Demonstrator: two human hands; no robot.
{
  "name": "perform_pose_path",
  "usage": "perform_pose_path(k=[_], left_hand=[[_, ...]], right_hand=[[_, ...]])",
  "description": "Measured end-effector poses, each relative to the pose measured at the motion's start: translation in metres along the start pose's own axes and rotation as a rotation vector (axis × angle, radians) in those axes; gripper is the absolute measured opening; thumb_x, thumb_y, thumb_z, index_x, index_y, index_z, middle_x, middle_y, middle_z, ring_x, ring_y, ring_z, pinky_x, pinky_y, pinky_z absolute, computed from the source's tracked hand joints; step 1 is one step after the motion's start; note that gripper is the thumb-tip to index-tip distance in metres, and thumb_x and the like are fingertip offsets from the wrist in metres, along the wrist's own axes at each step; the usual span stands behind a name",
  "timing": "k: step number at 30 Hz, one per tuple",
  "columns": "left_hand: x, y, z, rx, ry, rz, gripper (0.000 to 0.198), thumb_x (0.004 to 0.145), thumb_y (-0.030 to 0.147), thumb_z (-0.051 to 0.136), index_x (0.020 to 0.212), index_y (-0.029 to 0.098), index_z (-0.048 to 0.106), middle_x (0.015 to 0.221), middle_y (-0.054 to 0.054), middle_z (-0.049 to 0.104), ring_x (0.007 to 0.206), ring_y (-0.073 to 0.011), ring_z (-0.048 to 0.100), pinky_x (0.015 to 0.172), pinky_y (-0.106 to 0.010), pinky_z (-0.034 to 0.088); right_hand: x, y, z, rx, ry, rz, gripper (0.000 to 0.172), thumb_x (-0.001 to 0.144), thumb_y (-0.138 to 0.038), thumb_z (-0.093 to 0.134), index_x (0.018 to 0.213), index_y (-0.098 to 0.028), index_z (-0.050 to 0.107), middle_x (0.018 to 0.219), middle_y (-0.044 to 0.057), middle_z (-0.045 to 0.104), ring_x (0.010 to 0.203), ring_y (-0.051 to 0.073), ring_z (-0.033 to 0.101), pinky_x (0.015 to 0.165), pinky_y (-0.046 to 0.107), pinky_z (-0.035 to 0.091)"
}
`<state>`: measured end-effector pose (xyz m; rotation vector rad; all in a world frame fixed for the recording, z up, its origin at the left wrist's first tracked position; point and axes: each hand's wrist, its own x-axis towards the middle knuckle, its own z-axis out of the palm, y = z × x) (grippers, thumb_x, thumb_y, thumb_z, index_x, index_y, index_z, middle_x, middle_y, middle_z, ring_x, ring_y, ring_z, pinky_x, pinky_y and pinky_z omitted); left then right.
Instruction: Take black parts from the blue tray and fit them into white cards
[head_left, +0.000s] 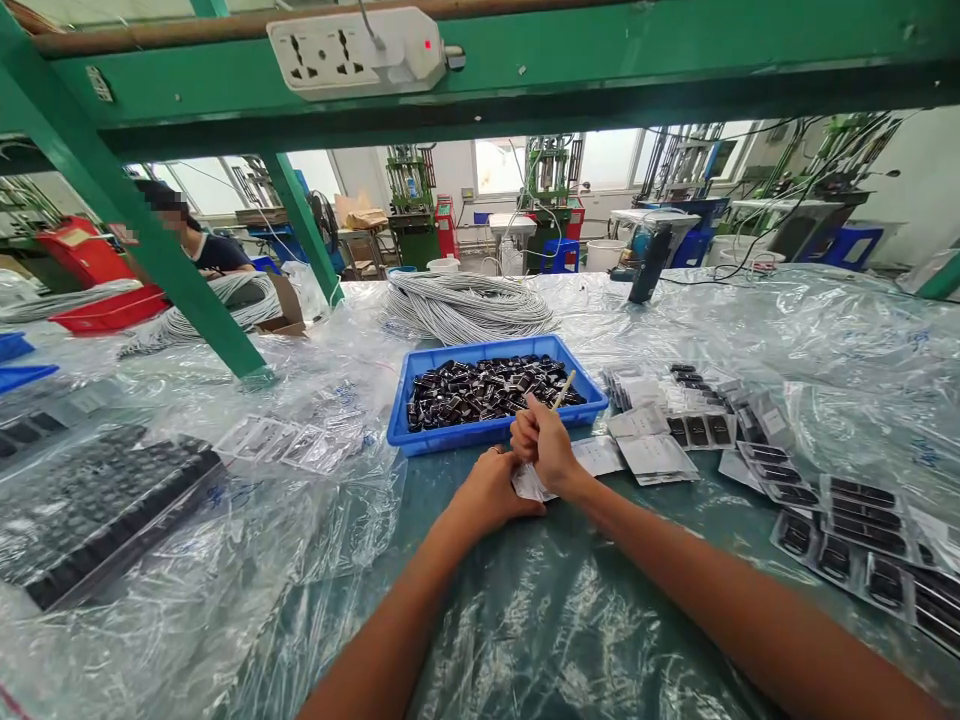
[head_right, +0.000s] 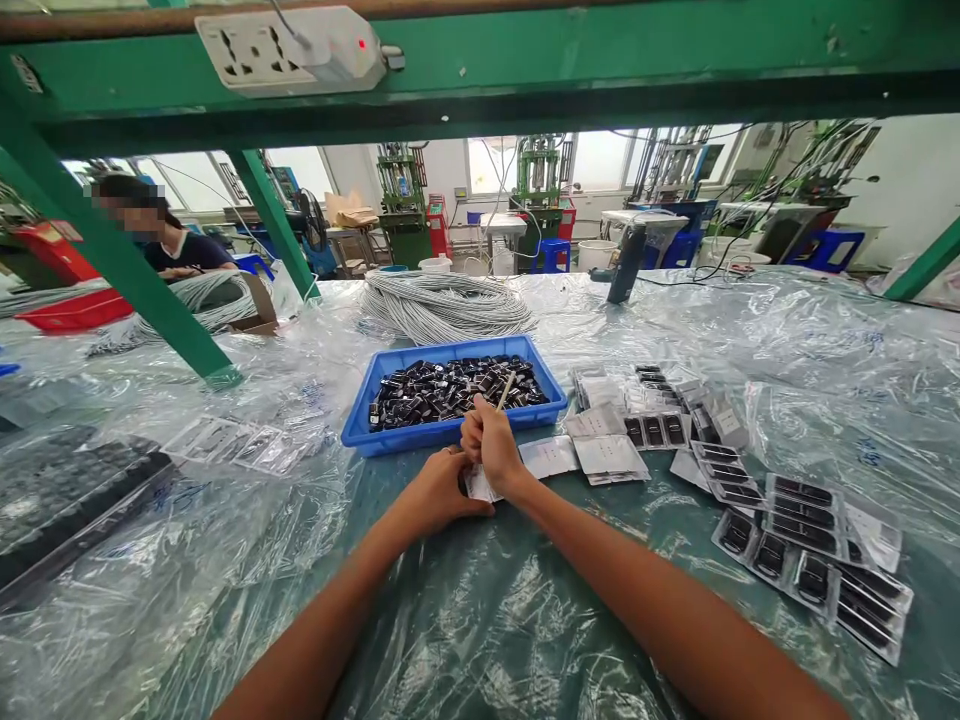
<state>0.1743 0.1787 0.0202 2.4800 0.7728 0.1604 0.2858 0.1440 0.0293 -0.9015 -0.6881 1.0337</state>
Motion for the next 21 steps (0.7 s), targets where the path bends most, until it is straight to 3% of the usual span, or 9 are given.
perform_pose_path(k=[11, 14, 18, 21], left_hand=[[0.003, -0.001, 0.005, -0.064, 0.058, -0.048, 0.04, 0.056, 0.041, 0.084, 0.083, 0.016, 0.069, 0.082, -0.003, 0.066, 0.081, -0.0222, 0.058, 0.065, -0.029, 0.04], [0.003, 0.0, 0.005, -0.06, 0.077, -0.038, 0.03, 0.06, 0.038, 0.081, 0.078, 0.017, 0.069, 0.075, -0.002, 0.065, 0.079, -0.0219, 0.058, 0.066, -0.029, 0.04], [0.001, 0.002, 0.004, -0.031, 0.055, -0.002, 0.023, 0.066, 0.036, 0.077, 0.08, 0.02, 0.068, 0.079, -0.002, 0.066, 0.087, -0.0245, 0.06, 0.075, -0.032, 0.044], [-0.002, 0.004, 0.006, 0.027, 0.035, -0.062, 0.039, 0.068, 0.042, 0.076, 0.095, 0.017, 0.065, 0.099, -0.009, 0.065, 0.099, -0.0287, 0.059, 0.082, -0.036, 0.047]], right_hand=[[-0.001, 0.017, -0.001, 0.062, 0.111, -0.106, 0.058, 0.083, -0.052, 0.053, 0.043, -0.023, 0.023, 0.038, -0.009, 0.017, 0.035, 0.005, 0.013, 0.035, 0.022, 0.011], [-0.01, 0.011, -0.002, 0.04, 0.087, -0.009, 0.055, 0.084, -0.045, 0.052, 0.043, -0.023, 0.022, 0.038, -0.009, 0.017, 0.034, 0.004, 0.012, 0.035, 0.021, 0.01], [-0.018, -0.008, -0.008, -0.08, -0.171, 0.269, 0.049, 0.085, -0.034, 0.049, 0.043, -0.022, 0.026, 0.037, -0.009, 0.022, 0.033, 0.004, 0.013, 0.035, 0.021, 0.008], [-0.012, -0.018, -0.013, -0.046, -0.111, 0.202, 0.05, 0.086, -0.035, 0.046, 0.043, -0.022, 0.025, 0.038, -0.009, 0.019, 0.033, 0.004, 0.012, 0.036, 0.021, 0.008]])
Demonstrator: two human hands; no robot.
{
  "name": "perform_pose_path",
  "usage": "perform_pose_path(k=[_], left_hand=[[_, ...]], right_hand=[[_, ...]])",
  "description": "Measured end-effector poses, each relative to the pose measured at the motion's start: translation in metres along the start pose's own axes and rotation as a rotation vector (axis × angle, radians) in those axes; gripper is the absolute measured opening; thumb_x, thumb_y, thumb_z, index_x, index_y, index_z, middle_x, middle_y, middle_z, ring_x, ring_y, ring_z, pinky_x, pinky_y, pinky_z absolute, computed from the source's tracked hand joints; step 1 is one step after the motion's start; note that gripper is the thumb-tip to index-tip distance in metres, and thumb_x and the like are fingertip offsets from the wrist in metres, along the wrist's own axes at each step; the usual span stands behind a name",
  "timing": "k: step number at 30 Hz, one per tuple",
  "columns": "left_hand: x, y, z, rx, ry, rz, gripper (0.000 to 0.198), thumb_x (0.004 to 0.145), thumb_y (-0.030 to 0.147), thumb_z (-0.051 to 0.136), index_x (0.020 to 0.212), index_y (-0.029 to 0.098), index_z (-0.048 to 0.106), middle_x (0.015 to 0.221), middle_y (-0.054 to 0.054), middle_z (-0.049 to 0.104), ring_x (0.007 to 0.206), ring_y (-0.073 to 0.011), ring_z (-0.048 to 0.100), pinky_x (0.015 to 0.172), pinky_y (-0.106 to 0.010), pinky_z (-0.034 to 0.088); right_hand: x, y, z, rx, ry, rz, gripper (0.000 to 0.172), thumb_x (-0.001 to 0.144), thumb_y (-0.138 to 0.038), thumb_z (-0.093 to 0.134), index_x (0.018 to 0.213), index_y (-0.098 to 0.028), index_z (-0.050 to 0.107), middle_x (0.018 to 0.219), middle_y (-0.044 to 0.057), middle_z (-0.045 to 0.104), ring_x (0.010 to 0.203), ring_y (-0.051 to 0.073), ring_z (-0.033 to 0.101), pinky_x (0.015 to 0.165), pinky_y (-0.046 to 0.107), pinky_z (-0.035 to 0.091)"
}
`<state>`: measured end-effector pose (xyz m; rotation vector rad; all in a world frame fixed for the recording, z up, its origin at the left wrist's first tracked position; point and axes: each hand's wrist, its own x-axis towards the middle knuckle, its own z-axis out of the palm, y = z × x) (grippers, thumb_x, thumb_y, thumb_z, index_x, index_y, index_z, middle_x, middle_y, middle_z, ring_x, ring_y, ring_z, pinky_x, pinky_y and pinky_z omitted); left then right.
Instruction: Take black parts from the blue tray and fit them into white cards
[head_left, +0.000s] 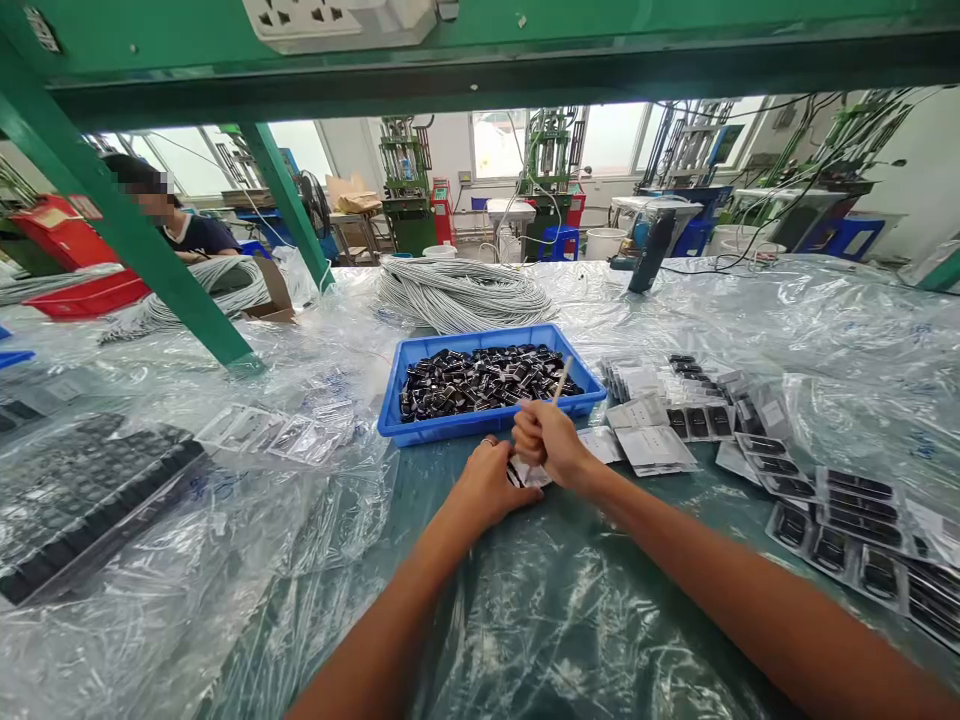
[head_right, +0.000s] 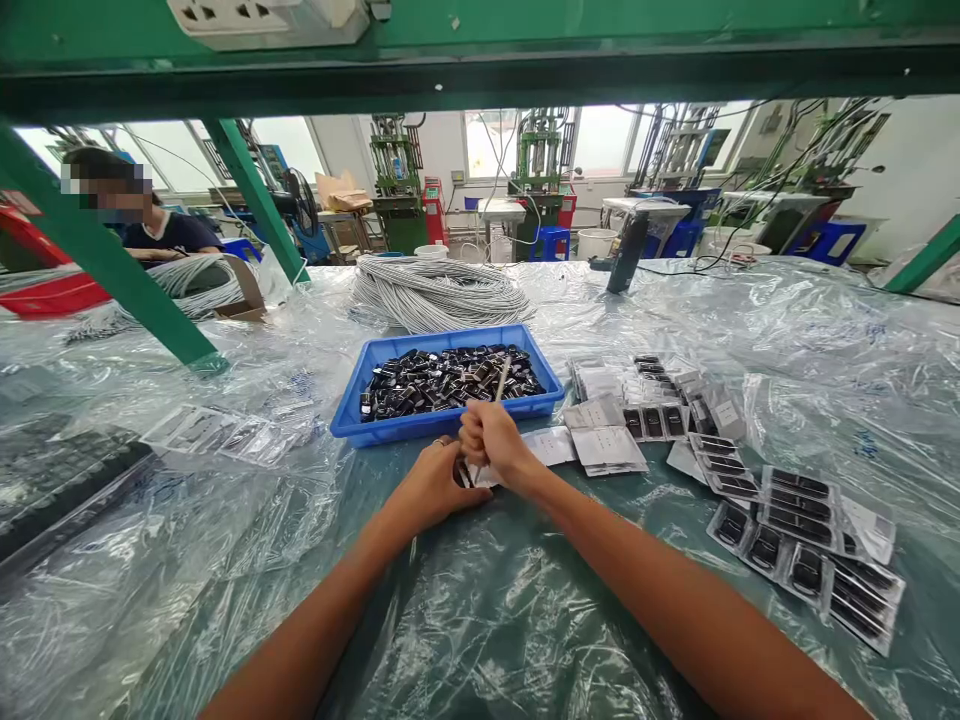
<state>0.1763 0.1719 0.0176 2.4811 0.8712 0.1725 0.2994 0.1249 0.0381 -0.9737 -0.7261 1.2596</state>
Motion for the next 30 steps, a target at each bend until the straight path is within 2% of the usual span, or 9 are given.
perform_pose_path(k=[2, 5, 12, 17, 21, 23, 25, 28, 30], left_hand=[[-0.002, 0.002, 0.002, 0.031, 0.001, -0.021, 0.051, 0.07, 0.046, 0.074, 0.107, 0.014, 0.061, 0.112, -0.014, 0.061, 0.107, -0.0315, 0.057, 0.087, -0.039, 0.047], [-0.005, 0.004, 0.008, 0.026, 0.022, -0.007, 0.056, 0.075, 0.051, 0.069, 0.117, 0.017, 0.056, 0.123, -0.016, 0.055, 0.113, -0.0326, 0.055, 0.095, -0.042, 0.045], [-0.002, 0.004, 0.014, 0.016, 0.045, 0.015, 0.048, 0.079, 0.046, 0.066, 0.116, 0.016, 0.057, 0.119, -0.015, 0.054, 0.114, -0.0317, 0.054, 0.097, -0.04, 0.044], [-0.002, 0.006, 0.01, 0.007, 0.047, 0.015, 0.043, 0.078, 0.044, 0.067, 0.112, 0.019, 0.06, 0.11, -0.011, 0.059, 0.11, -0.0302, 0.056, 0.093, -0.039, 0.046], [-0.003, 0.009, 0.01, 0.005, 0.05, -0.001, 0.036, 0.079, 0.043, 0.067, 0.108, 0.021, 0.062, 0.108, -0.01, 0.06, 0.11, -0.0293, 0.055, 0.094, -0.039, 0.046], [-0.003, 0.009, 0.01, 0.02, 0.041, 0.0, 0.036, 0.079, 0.044, 0.067, 0.106, 0.02, 0.062, 0.109, -0.011, 0.06, 0.111, -0.0294, 0.055, 0.095, -0.039, 0.045], [-0.003, 0.009, 0.01, 0.046, 0.029, -0.004, 0.041, 0.078, 0.045, 0.068, 0.107, 0.017, 0.061, 0.111, -0.013, 0.058, 0.11, -0.0301, 0.055, 0.094, -0.04, 0.045], [-0.003, 0.009, 0.008, 0.076, 0.012, -0.015, 0.044, 0.078, 0.045, 0.068, 0.11, 0.016, 0.059, 0.113, -0.013, 0.055, 0.107, -0.0293, 0.057, 0.092, -0.039, 0.046], [-0.003, 0.01, 0.007, 0.075, -0.005, -0.019, 0.045, 0.078, 0.044, 0.069, 0.112, 0.017, 0.058, 0.113, -0.012, 0.054, 0.106, -0.028, 0.058, 0.091, -0.038, 0.046]], right_hand=[[0.006, -0.003, -0.004, 0.033, 0.095, -0.122, 0.052, 0.087, -0.038, 0.046, 0.043, -0.022, 0.023, 0.039, -0.009, 0.018, 0.033, 0.004, 0.011, 0.036, 0.02, 0.008], [0.013, 0.0, -0.01, 0.016, 0.144, -0.219, 0.054, 0.087, -0.044, 0.048, 0.044, -0.022, 0.023, 0.039, -0.009, 0.018, 0.033, 0.004, 0.013, 0.036, 0.02, 0.009], [0.018, 0.018, -0.008, -0.009, 0.181, -0.321, 0.054, 0.081, -0.048, 0.054, 0.044, -0.022, 0.023, 0.039, -0.009, 0.02, 0.034, 0.004, 0.014, 0.036, 0.022, 0.011], [0.011, 0.015, -0.003, -0.062, 0.151, -0.196, 0.049, 0.082, -0.04, 0.051, 0.045, -0.023, 0.023, 0.039, -0.009, 0.02, 0.034, 0.004, 0.014, 0.035, 0.021, 0.011], [-0.002, 0.002, -0.006, -0.178, -0.039, 0.069, 0.044, 0.082, -0.031, 0.05, 0.046, -0.023, 0.025, 0.039, -0.009, 0.023, 0.034, 0.004, 0.014, 0.035, 0.02, 0.009], [-0.003, -0.004, -0.011, -0.183, -0.094, 0.156, 0.043, 0.082, -0.03, 0.049, 0.046, -0.023, 0.025, 0.039, -0.009, 0.022, 0.034, 0.004, 0.012, 0.035, 0.02, 0.008], [0.0, -0.009, -0.016, -0.134, -0.027, 0.092, 0.045, 0.084, -0.032, 0.047, 0.046, -0.023, 0.024, 0.039, -0.009, 0.02, 0.034, 0.004, 0.011, 0.035, 0.02, 0.008], [0.009, -0.012, -0.025, -0.07, 0.135, -0.135, 0.047, 0.086, -0.035, 0.045, 0.047, -0.023, 0.022, 0.039, -0.01, 0.018, 0.034, 0.004, 0.011, 0.035, 0.02, 0.009], [0.015, -0.01, -0.029, -0.065, 0.187, -0.229, 0.049, 0.086, -0.037, 0.046, 0.047, -0.023, 0.021, 0.039, -0.009, 0.018, 0.033, 0.004, 0.013, 0.035, 0.02, 0.01]])
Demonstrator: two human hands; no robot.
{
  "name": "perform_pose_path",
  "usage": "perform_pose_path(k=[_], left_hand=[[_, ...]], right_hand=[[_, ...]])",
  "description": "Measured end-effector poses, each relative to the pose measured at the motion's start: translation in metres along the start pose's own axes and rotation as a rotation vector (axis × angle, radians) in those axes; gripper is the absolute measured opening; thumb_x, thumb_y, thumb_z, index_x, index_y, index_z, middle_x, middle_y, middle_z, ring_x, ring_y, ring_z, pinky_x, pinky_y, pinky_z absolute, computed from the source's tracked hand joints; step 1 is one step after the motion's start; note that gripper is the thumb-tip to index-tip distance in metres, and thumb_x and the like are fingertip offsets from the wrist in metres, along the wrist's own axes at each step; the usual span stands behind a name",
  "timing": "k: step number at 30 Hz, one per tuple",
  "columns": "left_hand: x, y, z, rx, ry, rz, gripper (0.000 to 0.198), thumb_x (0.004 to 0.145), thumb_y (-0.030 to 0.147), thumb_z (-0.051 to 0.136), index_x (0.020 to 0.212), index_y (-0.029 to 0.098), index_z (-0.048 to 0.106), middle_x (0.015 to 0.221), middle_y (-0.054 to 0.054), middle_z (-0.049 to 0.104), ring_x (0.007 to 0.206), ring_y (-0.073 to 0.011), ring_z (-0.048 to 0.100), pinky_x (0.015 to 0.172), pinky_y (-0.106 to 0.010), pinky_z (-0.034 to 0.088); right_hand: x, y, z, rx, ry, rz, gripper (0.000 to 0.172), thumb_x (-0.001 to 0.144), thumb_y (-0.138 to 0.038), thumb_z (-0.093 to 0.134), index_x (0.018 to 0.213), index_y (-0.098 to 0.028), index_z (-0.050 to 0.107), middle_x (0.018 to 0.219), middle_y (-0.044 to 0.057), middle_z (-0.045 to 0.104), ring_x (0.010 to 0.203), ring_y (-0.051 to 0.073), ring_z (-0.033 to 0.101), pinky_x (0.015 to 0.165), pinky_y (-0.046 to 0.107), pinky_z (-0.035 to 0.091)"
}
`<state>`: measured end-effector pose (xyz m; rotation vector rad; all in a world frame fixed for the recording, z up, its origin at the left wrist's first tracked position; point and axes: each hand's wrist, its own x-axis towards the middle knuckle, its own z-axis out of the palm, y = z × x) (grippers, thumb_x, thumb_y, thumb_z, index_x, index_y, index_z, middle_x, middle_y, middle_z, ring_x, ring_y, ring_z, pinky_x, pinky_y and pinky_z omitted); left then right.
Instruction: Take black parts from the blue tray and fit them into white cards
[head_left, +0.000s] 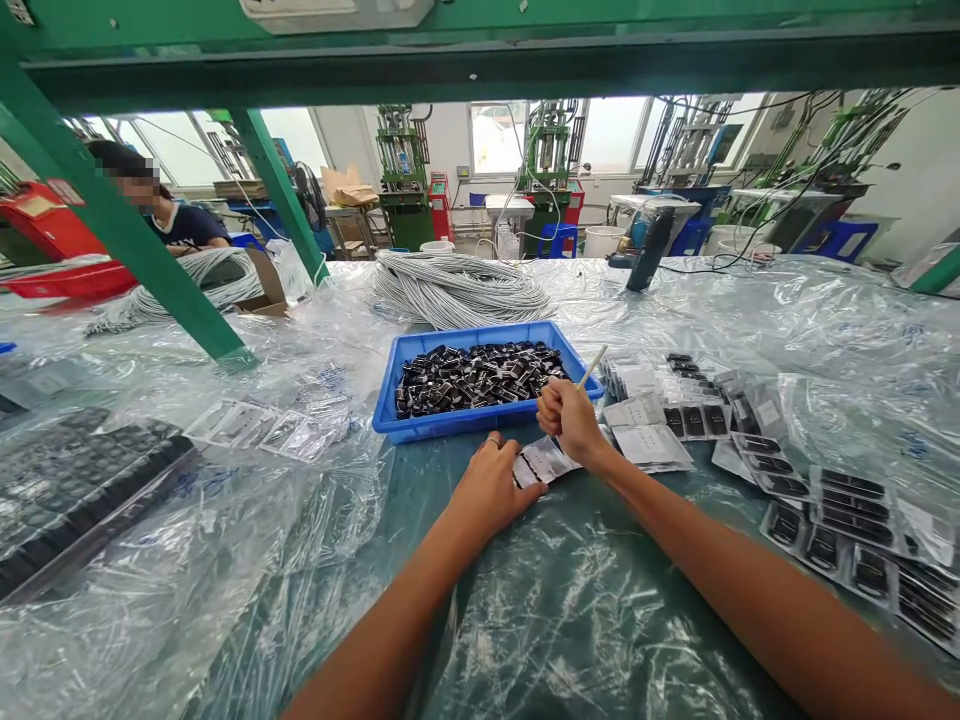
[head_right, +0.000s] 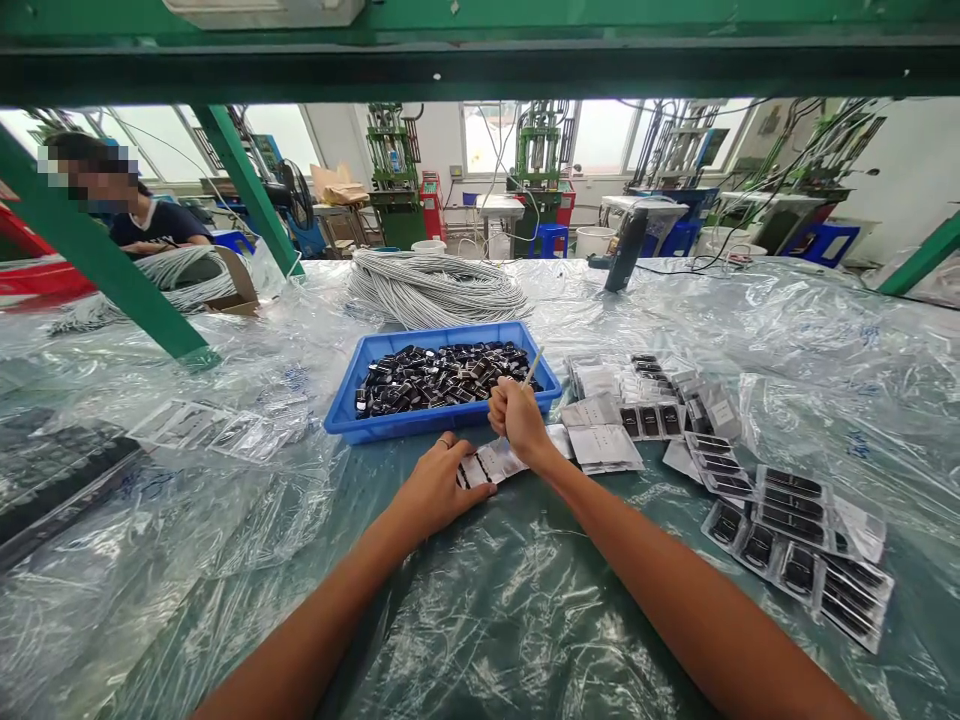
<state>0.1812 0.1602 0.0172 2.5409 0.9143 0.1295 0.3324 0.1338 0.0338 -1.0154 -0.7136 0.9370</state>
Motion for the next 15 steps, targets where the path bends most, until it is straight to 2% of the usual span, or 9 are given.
perform_pose_path(k=[5, 8, 10, 12, 14, 15], left_hand=[[0.0, 0.001, -0.002, 0.011, -0.011, 0.018, 0.045, 0.079, 0.045, 0.068, 0.112, 0.016, 0.059, 0.114, -0.013, 0.053, 0.105, -0.0279, 0.057, 0.09, -0.037, 0.046], [0.0, 0.0, -0.001, 0.05, -0.002, 0.026, 0.043, 0.081, 0.047, 0.065, 0.109, 0.015, 0.059, 0.113, -0.013, 0.054, 0.104, -0.0288, 0.058, 0.089, -0.037, 0.046], [0.0, 0.0, 0.0, 0.063, 0.002, 0.012, 0.041, 0.082, 0.048, 0.064, 0.106, 0.015, 0.06, 0.111, -0.014, 0.055, 0.105, -0.0295, 0.058, 0.089, -0.038, 0.046], [-0.001, 0.0, 0.0, 0.051, -0.002, 0.021, 0.041, 0.08, 0.049, 0.065, 0.104, 0.016, 0.06, 0.109, -0.013, 0.056, 0.105, -0.0298, 0.057, 0.089, -0.038, 0.046], [-0.002, 0.001, -0.001, 0.036, -0.013, 0.038, 0.042, 0.078, 0.049, 0.068, 0.104, 0.017, 0.06, 0.108, -0.013, 0.056, 0.104, -0.0298, 0.057, 0.087, -0.038, 0.046], [-0.003, 0.0, -0.003, 0.035, -0.02, 0.046, 0.043, 0.077, 0.049, 0.069, 0.103, 0.017, 0.059, 0.107, -0.012, 0.056, 0.103, -0.0298, 0.057, 0.087, -0.038, 0.046]], right_hand=[[0.003, 0.013, 0.003, 0.027, 0.043, -0.045, 0.05, 0.085, -0.04, 0.047, 0.046, -0.023, 0.021, 0.04, -0.009, 0.018, 0.032, 0.004, 0.014, 0.035, 0.02, 0.011], [-0.004, 0.012, 0.005, -0.006, 0.012, 0.058, 0.046, 0.085, -0.034, 0.044, 0.046, -0.023, 0.023, 0.039, -0.009, 0.019, 0.032, 0.004, 0.013, 0.034, 0.02, 0.01], [-0.01, 0.005, 0.004, -0.068, -0.099, 0.221, 0.043, 0.084, -0.029, 0.043, 0.046, -0.023, 0.024, 0.039, -0.009, 0.019, 0.033, 0.004, 0.012, 0.034, 0.02, 0.008], [-0.016, -0.005, 0.001, -0.121, -0.267, 0.394, 0.042, 0.084, -0.028, 0.044, 0.047, -0.023, 0.025, 0.04, -0.009, 0.02, 0.035, 0.004, 0.011, 0.035, 0.019, 0.007], [-0.019, -0.015, -0.003, -0.132, -0.372, 0.474, 0.043, 0.085, -0.03, 0.045, 0.048, -0.022, 0.025, 0.042, -0.01, 0.02, 0.037, 0.003, 0.01, 0.036, 0.018, 0.009], [-0.019, -0.02, -0.006, -0.127, -0.369, 0.474, 0.044, 0.086, -0.032, 0.046, 0.05, -0.022, 0.025, 0.044, -0.01, 0.019, 0.038, 0.003, 0.01, 0.036, 0.017, 0.01]])
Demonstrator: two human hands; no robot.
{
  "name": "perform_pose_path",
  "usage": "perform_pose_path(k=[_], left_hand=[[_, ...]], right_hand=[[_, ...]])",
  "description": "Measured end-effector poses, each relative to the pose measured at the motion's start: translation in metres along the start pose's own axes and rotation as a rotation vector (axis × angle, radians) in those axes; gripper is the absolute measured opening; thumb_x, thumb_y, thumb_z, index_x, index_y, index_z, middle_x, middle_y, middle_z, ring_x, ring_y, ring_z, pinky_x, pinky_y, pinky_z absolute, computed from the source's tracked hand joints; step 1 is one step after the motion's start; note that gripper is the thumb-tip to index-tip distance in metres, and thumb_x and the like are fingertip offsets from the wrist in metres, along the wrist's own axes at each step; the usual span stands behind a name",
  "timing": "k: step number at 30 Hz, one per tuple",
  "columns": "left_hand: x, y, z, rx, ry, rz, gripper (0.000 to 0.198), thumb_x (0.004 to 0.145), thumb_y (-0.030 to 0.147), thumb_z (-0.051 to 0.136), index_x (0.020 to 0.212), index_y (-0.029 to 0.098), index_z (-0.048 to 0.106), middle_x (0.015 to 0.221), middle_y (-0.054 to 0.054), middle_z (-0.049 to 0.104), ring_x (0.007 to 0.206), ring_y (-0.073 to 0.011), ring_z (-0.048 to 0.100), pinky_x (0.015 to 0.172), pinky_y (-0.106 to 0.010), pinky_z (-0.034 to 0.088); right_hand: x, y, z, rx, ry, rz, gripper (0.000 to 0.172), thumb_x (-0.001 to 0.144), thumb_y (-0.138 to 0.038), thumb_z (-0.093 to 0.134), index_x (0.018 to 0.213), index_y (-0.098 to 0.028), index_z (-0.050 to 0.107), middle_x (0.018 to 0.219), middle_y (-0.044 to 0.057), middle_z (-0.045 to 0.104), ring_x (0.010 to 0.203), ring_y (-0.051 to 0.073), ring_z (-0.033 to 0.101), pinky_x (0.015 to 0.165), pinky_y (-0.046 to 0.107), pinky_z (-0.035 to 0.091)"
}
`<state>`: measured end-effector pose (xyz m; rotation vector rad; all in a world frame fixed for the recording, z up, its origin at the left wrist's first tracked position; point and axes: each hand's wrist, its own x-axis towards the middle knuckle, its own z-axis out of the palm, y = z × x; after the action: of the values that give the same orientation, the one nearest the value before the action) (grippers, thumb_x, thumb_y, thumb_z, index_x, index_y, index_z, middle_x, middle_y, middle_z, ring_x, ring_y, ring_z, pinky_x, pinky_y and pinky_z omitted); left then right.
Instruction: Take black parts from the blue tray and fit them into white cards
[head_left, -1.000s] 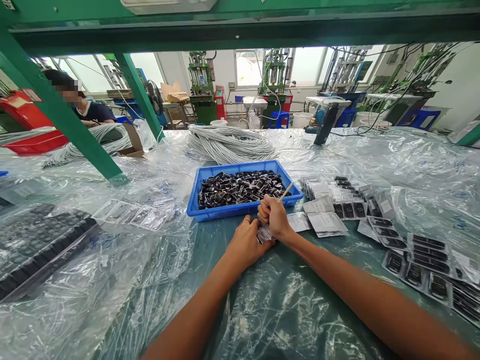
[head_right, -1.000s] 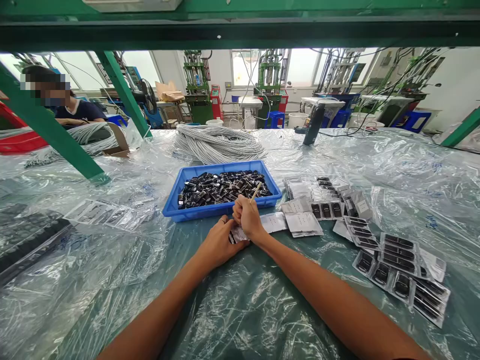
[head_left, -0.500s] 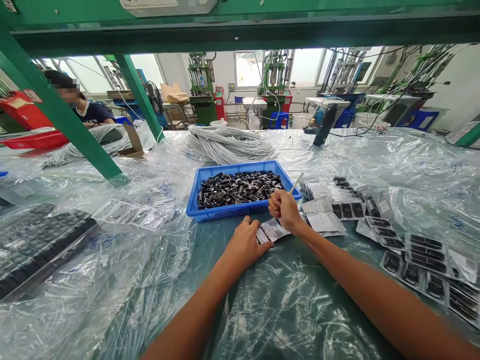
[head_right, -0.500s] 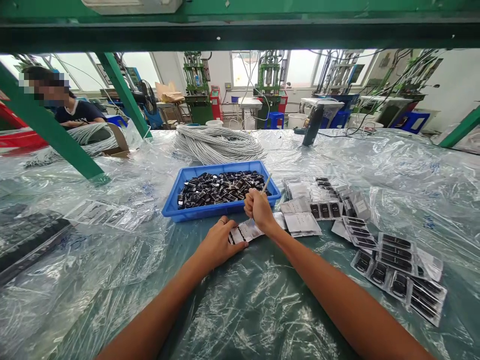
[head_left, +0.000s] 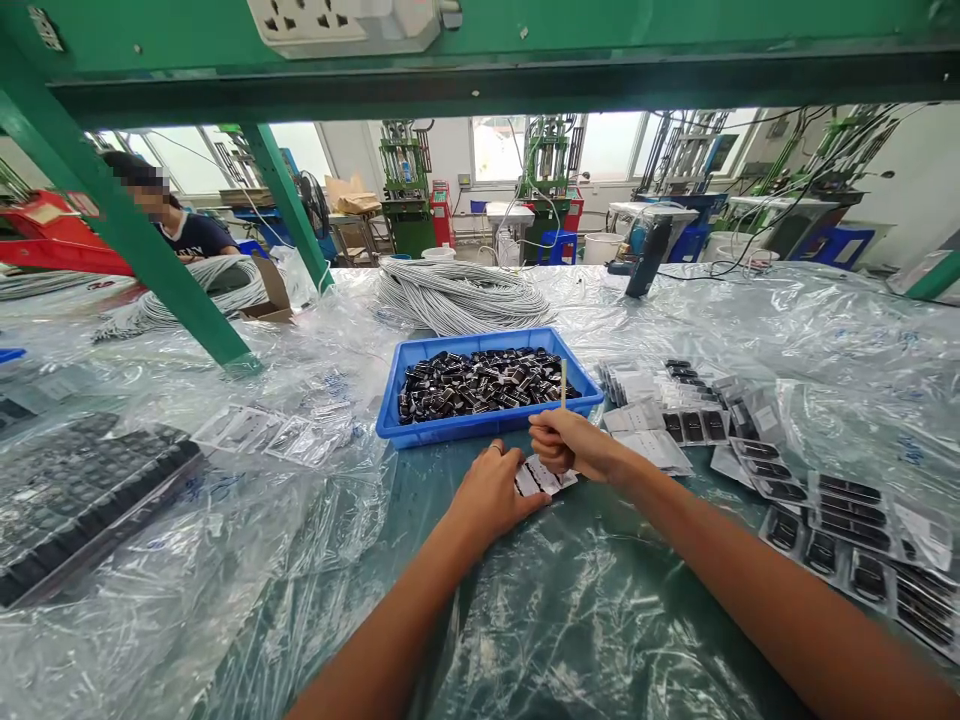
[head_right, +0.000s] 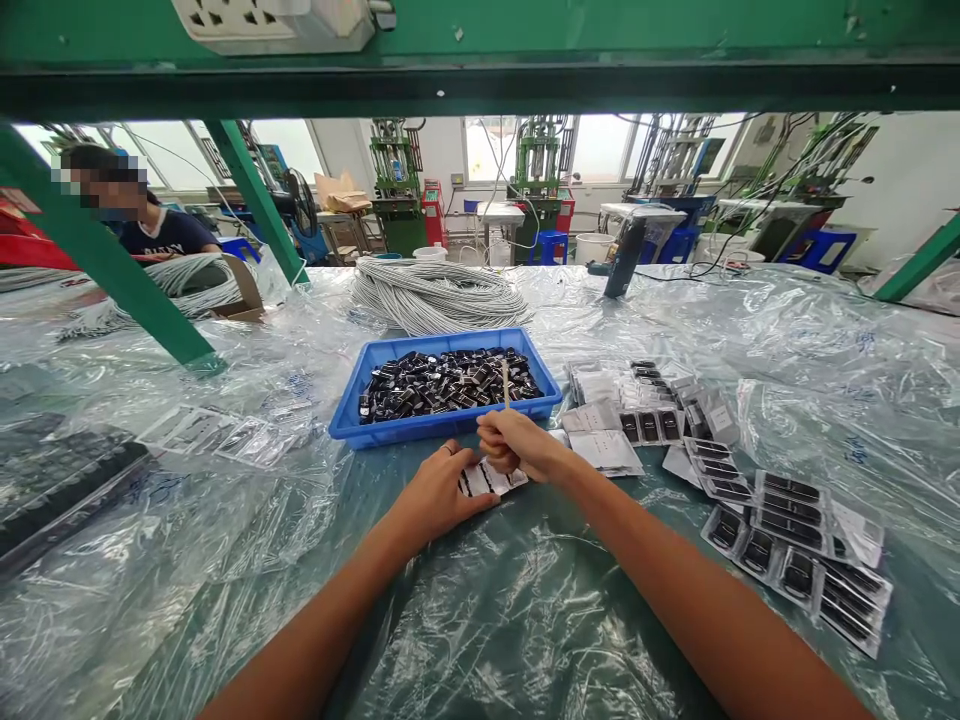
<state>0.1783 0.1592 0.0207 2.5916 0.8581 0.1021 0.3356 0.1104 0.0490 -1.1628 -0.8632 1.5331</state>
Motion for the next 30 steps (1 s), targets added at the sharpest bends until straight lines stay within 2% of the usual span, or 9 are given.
perform_pose_path(k=[4, 7, 9, 11, 13, 17, 19, 23, 30], left_hand=[[-0.006, -0.009, -0.019, -0.055, -0.051, 0.09, 0.043, 0.068, 0.04, 0.076, 0.099, 0.017, 0.056, 0.106, -0.01, 0.058, 0.103, -0.0284, 0.056, 0.087, -0.036, 0.045], [-0.008, -0.024, -0.037, -0.288, -0.127, 0.128, 0.051, 0.06, 0.028, 0.08, 0.104, 0.018, 0.055, 0.095, -0.003, 0.062, 0.089, -0.0223, 0.058, 0.076, -0.03, 0.046], [-0.006, -0.035, -0.045, -0.505, -0.098, 0.103, 0.058, 0.06, 0.028, 0.08, 0.112, 0.019, 0.054, 0.092, -0.001, 0.064, 0.082, -0.0196, 0.059, 0.07, -0.027, 0.046], [-0.001, -0.044, -0.047, -0.719, 0.05, 0.086, 0.065, 0.062, 0.032, 0.081, 0.12, 0.019, 0.055, 0.1, -0.003, 0.066, 0.087, -0.0204, 0.06, 0.073, -0.027, 0.047], [0.005, -0.051, -0.046, -0.873, 0.244, 0.066, 0.066, 0.064, 0.036, 0.081, 0.124, 0.02, 0.057, 0.11, -0.005, 0.067, 0.096, -0.0225, 0.061, 0.081, -0.028, 0.047], [0.011, -0.058, -0.045, -1.049, 0.498, -0.032, 0.048, 0.073, 0.051, 0.072, 0.106, 0.017, 0.07, 0.092, -0.005, 0.07, 0.082, -0.0193, 0.061, 0.072, -0.027, 0.046], [0.011, -0.06, -0.047, -1.186, 0.617, -0.093, 0.049, 0.072, 0.057, 0.071, 0.098, 0.016, 0.072, 0.08, -0.004, 0.068, 0.07, -0.0159, 0.058, 0.064, -0.025, 0.044], [0.01, -0.066, -0.054, -1.391, 0.798, -0.157, 0.055, 0.061, 0.055, 0.08, 0.097, 0.014, 0.073, 0.08, -0.005, 0.07, 0.064, -0.0135, 0.057, 0.06, -0.023, 0.043], [0.015, -0.079, -0.05, -1.405, 0.957, -0.167, 0.045, 0.058, 0.048, 0.083, 0.087, 0.014, 0.075, 0.077, -0.003, 0.071, 0.067, -0.0128, 0.058, 0.062, -0.022, 0.044]], right_hand=[[-0.006, -0.014, -0.018, -0.238, 0.173, 0.049, 0.041, 0.085, -0.043, 0.056, 0.058, -0.022, 0.033, 0.047, -0.011, 0.026, 0.037, 0.004, 0.019, 0.034, 0.016, 0.018], [-0.012, -0.019, -0.03, -0.717, 0.198, 0.117, 0.027, 0.079, -0.04, 0.066, 0.068, -0.021, 0.05, 0.05, -0.004, 0.048, 0.042, 0.011, 0.045, 0.04, 0.023, 0.041], [-0.016, -0.021, -0.028, -1.019, 0.227, 0.022, 0.019, 0.08, -0.038, 0.065, 0.077, -0.02, 0.06, 0.061, 0.004, 0.062, 0.059, 0.019, 0.061, 0.053, 0.03, 0.051], [-0.017, -0.021, -0.016, -1.205, 0.339, -0.213, 0.022, 0.084, -0.035, 0.06, 0.095, -0.018, 0.066, 0.087, 0.011, 0.07, 0.082, 0.026, 0.067, 0.069, 0.036, 0.055], [-0.011, -0.02, 0.002, -1.226, 0.423, -0.486, 0.032, 0.089, -0.033, 0.054, 0.116, -0.017, 0.063, 0.113, 0.014, 0.067, 0.099, 0.027, 0.066, 0.082, 0.04, 0.055], [0.021, -0.017, 0.037, -1.157, 0.36, -0.84, 0.033, 0.092, -0.021, 0.049, 0.124, -0.019, 0.059, 0.12, 0.012, 0.064, 0.108, 0.024, 0.063, 0.094, 0.041, 0.053], [0.039, -0.017, 0.048, -1.179, 0.303, -0.923, 0.033, 0.093, -0.015, 0.047, 0.122, -0.019, 0.061, 0.117, 0.011, 0.066, 0.11, 0.023, 0.063, 0.096, 0.041, 0.051], [0.067, -0.018, 0.061, -1.248, 0.234, -1.028, 0.036, 0.093, -0.011, 0.043, 0.123, -0.018, 0.061, 0.119, 0.01, 0.067, 0.112, 0.023, 0.062, 0.098, 0.041, 0.051], [0.084, -0.003, 0.081, -1.29, 0.445, -1.068, 0.03, 0.093, -0.02, 0.049, 0.117, -0.017, 0.067, 0.108, 0.014, 0.064, 0.103, 0.027, 0.061, 0.091, 0.045, 0.054]])
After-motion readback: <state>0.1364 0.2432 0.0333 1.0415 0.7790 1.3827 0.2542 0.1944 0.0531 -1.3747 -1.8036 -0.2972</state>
